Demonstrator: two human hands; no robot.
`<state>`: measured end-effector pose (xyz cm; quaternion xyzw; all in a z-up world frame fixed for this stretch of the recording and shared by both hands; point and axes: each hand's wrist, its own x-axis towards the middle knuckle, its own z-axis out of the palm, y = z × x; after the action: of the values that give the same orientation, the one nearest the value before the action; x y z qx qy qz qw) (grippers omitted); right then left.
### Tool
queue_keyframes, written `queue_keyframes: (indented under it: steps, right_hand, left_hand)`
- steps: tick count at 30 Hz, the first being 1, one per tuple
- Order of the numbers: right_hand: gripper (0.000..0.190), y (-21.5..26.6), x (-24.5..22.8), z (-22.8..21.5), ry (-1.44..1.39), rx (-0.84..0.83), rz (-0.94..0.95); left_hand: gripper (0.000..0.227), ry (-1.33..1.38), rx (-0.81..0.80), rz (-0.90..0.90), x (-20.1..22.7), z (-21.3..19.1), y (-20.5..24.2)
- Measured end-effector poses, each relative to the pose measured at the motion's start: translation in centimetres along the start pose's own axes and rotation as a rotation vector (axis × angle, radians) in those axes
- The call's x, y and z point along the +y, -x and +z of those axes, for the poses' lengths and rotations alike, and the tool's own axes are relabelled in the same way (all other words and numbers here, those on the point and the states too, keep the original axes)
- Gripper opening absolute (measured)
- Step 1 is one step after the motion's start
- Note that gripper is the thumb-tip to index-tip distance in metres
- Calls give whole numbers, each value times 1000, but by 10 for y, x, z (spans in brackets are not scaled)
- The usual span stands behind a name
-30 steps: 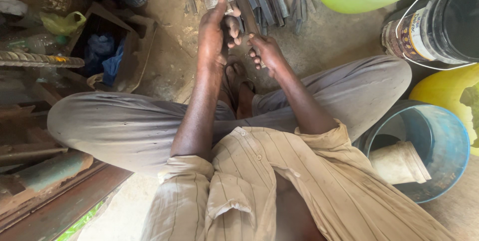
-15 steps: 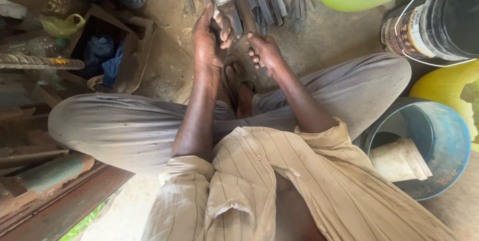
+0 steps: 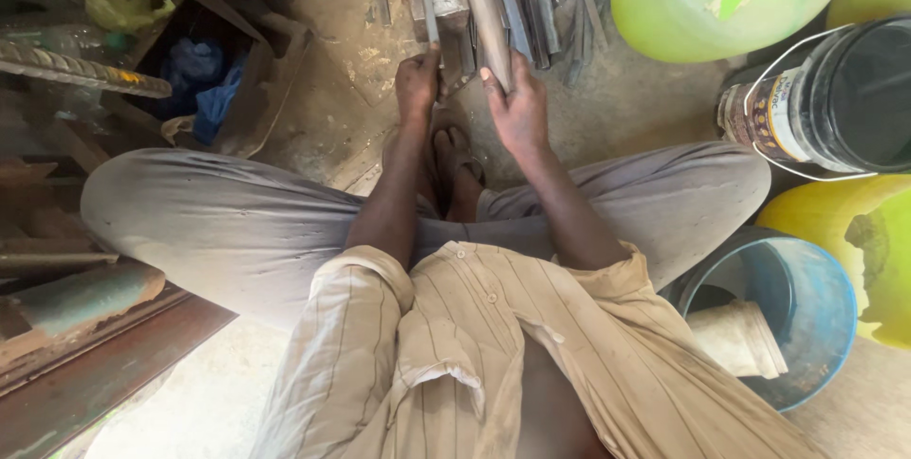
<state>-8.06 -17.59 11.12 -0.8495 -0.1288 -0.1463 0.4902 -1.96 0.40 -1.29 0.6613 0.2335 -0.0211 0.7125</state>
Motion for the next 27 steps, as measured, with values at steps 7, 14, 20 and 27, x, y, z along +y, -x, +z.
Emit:
queue_keyframes:
  steps: [7, 14, 20, 27]
  right_hand:
    - [39, -5, 33, 7, 293, -244, 211]
    - [40, 2, 12, -8, 2, -70, 196]
    - [36, 9, 24, 9, 63, -91, 110]
    - [34, 7, 29, 7, 44, -109, 292]
  left_hand:
    - [50, -111, 32, 7, -20, -3, -15]
    - [47, -5, -92, -126, -24, -6, 9]
    - [42, -123, -92, -134, -23, -15, 41]
    - [53, -519, 28, -47, 7, -13, 50]
